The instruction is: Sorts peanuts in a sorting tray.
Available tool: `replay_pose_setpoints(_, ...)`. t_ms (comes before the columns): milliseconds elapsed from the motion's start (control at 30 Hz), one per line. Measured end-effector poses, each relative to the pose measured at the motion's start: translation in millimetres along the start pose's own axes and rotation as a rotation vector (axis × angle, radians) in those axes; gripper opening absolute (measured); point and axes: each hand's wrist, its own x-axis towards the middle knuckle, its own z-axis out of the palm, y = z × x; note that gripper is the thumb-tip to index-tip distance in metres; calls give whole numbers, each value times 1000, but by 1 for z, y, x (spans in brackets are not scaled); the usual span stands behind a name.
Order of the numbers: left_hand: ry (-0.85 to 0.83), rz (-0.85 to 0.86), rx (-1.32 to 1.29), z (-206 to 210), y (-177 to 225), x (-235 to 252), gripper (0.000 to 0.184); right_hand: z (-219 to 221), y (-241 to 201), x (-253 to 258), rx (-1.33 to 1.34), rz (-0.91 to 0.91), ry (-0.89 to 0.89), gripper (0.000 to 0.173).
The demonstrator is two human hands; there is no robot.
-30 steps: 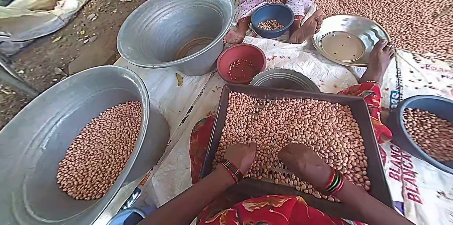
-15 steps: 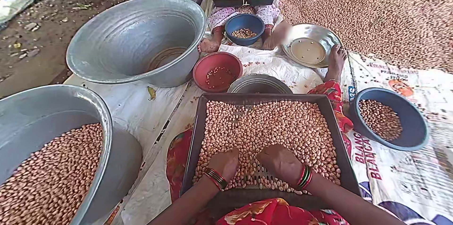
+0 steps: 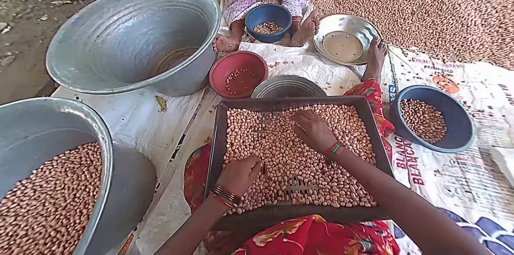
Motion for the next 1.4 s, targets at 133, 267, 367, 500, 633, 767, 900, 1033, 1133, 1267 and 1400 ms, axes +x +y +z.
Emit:
replay_pose_setpoints(133, 523, 93, -411, -3, -22, -10, 23, 59, -40, 59, 17, 26, -255, 44)
replay_pose_setpoints(267, 675, 66, -711, -16, -44, -13, 21, 99, -91, 45, 87, -249, -422, 42)
replay_pose_setpoints(367, 718, 19, -896, -26, -52, -14, 18, 110, -79, -3, 113, -544, -388, 29)
replay_pose_setpoints(500, 726, 10, -1022, -28, -64, -16, 18, 67, -12, -33, -56, -566, -162, 22)
replay_pose_setpoints(633, 649, 10, -1000, -26, -65, -15, 16, 23, 19, -17, -180, -319, -92, 26)
replay_pose_setpoints(767, 427, 14, -384, -32, -49, -16, 29, 56, -37, -12, 20, -468, -104, 21)
replay_pose_setpoints(900, -63, -198, 172, -44, -11, -8, 39, 113, -95, -34, 127, -844, -179, 12)
replay_pose_setpoints(1033, -234, -266, 359, -27, 3, 3, 35, 93, -81, -49, 84, -834, -456, 12)
replay_pose_setpoints(1133, -234, -277, 355, -15, 6, 9, 35, 42, -52, -55, -71, -602, -817, 18)
replay_pose_setpoints(1267, -207, -282, 338, -7, 8, 13, 37, 6, -6, -58, -347, -376, -452, 9)
replay_pose_setpoints(1400, -208, -307, 333, -7, 14, 13, 36, 19, -2, -29, -177, -454, 37, 15)
